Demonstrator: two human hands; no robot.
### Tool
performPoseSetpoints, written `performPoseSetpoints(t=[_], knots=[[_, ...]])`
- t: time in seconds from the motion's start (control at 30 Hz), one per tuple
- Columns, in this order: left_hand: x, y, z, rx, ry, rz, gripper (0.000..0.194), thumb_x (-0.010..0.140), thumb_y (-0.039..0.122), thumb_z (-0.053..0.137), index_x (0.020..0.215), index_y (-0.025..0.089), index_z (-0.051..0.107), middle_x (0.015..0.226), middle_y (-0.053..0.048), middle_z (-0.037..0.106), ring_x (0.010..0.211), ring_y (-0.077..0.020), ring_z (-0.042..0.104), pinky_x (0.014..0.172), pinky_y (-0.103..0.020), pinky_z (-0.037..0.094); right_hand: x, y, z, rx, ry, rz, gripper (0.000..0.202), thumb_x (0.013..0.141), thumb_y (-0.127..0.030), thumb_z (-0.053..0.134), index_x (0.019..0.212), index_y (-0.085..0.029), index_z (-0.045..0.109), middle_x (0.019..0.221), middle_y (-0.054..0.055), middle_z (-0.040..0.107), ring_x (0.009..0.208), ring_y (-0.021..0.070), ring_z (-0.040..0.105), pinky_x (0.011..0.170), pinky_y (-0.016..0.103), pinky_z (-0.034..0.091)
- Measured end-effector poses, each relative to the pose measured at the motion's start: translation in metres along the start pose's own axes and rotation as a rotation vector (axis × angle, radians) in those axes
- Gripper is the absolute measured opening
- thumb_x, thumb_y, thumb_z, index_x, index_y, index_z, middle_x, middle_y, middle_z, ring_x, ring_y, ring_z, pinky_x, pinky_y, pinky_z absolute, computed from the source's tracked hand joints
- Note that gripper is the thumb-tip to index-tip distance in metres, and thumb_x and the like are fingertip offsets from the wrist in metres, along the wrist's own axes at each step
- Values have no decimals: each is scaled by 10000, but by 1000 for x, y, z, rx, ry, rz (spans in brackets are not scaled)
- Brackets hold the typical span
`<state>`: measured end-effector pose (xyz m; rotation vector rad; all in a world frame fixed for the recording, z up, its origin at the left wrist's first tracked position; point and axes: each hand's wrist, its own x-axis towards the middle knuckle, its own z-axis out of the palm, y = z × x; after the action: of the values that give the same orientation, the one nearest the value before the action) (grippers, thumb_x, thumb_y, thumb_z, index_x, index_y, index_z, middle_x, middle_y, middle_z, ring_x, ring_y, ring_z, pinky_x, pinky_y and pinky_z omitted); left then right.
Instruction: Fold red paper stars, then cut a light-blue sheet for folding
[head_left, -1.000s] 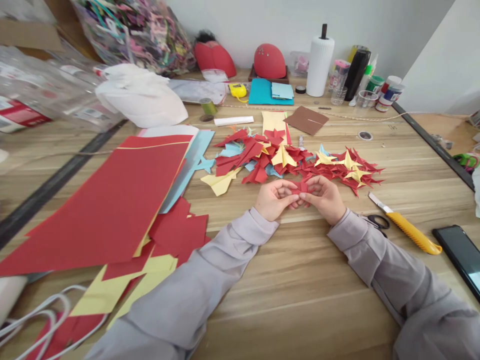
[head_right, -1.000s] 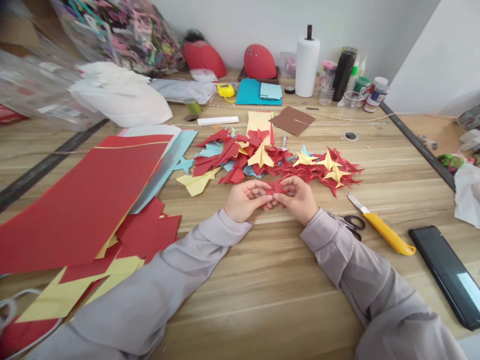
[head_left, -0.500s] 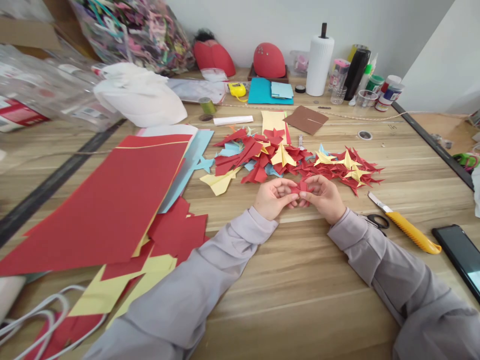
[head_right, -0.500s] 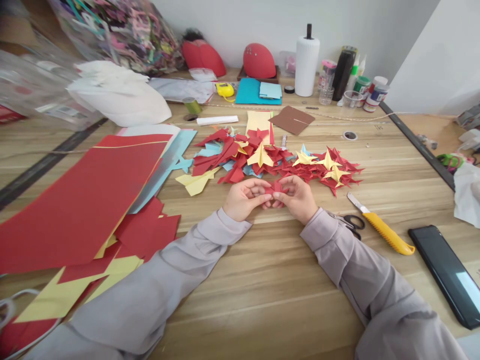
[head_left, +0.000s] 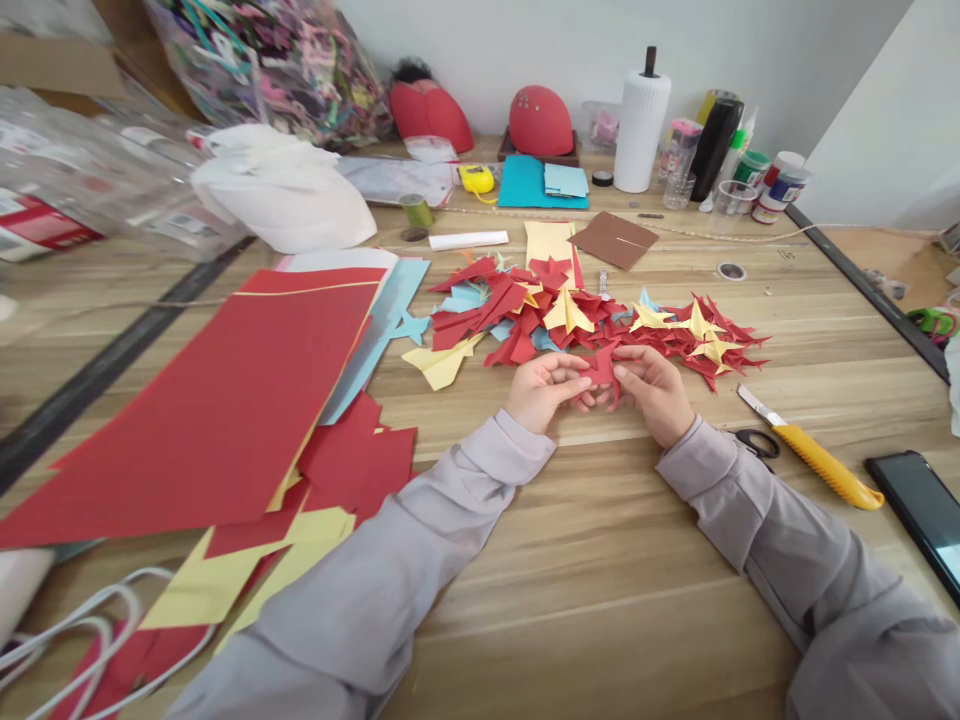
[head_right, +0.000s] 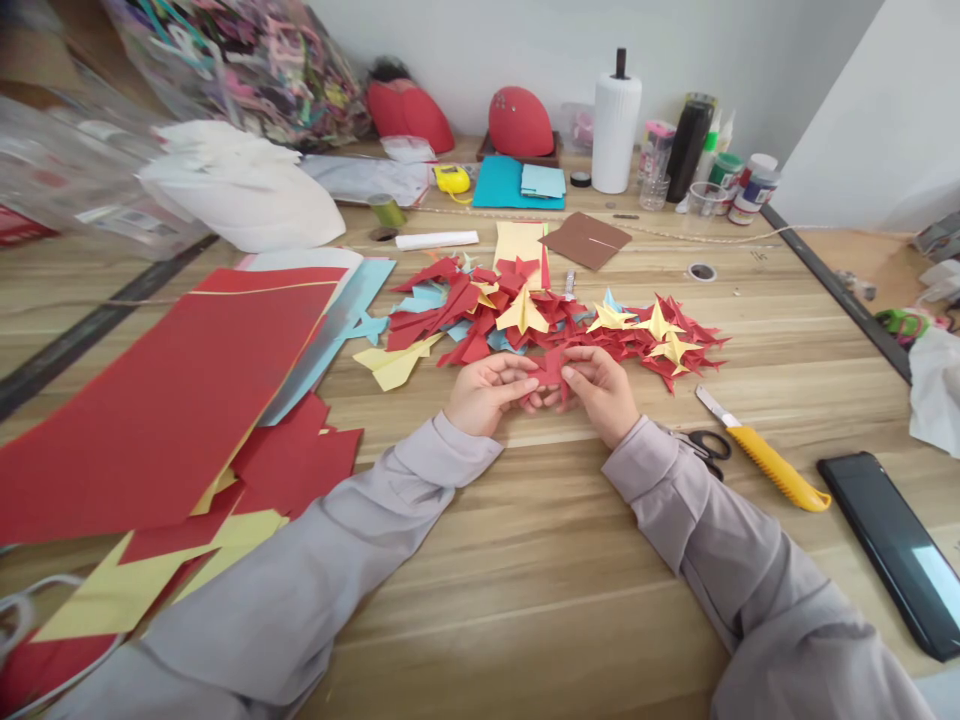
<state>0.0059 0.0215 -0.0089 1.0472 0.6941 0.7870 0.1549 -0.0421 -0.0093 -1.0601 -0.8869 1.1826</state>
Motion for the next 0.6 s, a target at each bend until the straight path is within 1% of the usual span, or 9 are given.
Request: performPoseSetpoints(t=[0.1, 0.17, 0.23, 0.37, 0.6], knots=[[0, 0, 1, -33, 36, 32, 390, 517, 235, 817, 831, 118, 618, 556, 11, 642, 482, -139, 621, 462, -242, 493, -1, 0, 1, -20, 17, -30, 410, 663, -411, 762, 928, -226, 510, 665, -41, 659, 560, 153, 660, 462, 255, 538], [-1, 0, 1, -35, 36, 64, 390, 536, 230, 807, 878, 126, 653, 548, 33, 624, 492, -131, 621, 473, -237, 489, -2, 0, 1, -56, 17, -60, 394, 650, -389, 777, 898, -218, 522, 661, -42, 658, 558, 142, 656, 452, 234, 525], [-2, 0, 2, -16, 12, 71, 358, 559, 238, 795, 884, 128, 691, 586, 19, 646, 504, -120, 618, 496, -241, 492, -2, 1, 1, -79, 13, -78, 371, 647, -382, 780, 859, -206, 532, 648, -36, 658, 558, 137, 656, 450, 223, 518], [-2, -1, 1, 54, -38, 55, 275, 571, 250, 789, 804, 117, 727, 649, -33, 695, 519, -122, 617, 520, -258, 494, -2, 3, 0, -79, 1, -89, 336, 657, -380, 774, 815, -193, 544, 642, -22, 665, 545, 133, 652, 447, 220, 515], [0, -4, -1, 87, -13, 69, 314, 587, 292, 788, 840, 116, 730, 654, -46, 703, 571, -145, 639, 578, -285, 522, -2, 2, 1, -94, -29, -84, 294, 665, -372, 767, 808, -189, 586, 666, -13, 667, 577, 128, 646, 453, 217, 514]])
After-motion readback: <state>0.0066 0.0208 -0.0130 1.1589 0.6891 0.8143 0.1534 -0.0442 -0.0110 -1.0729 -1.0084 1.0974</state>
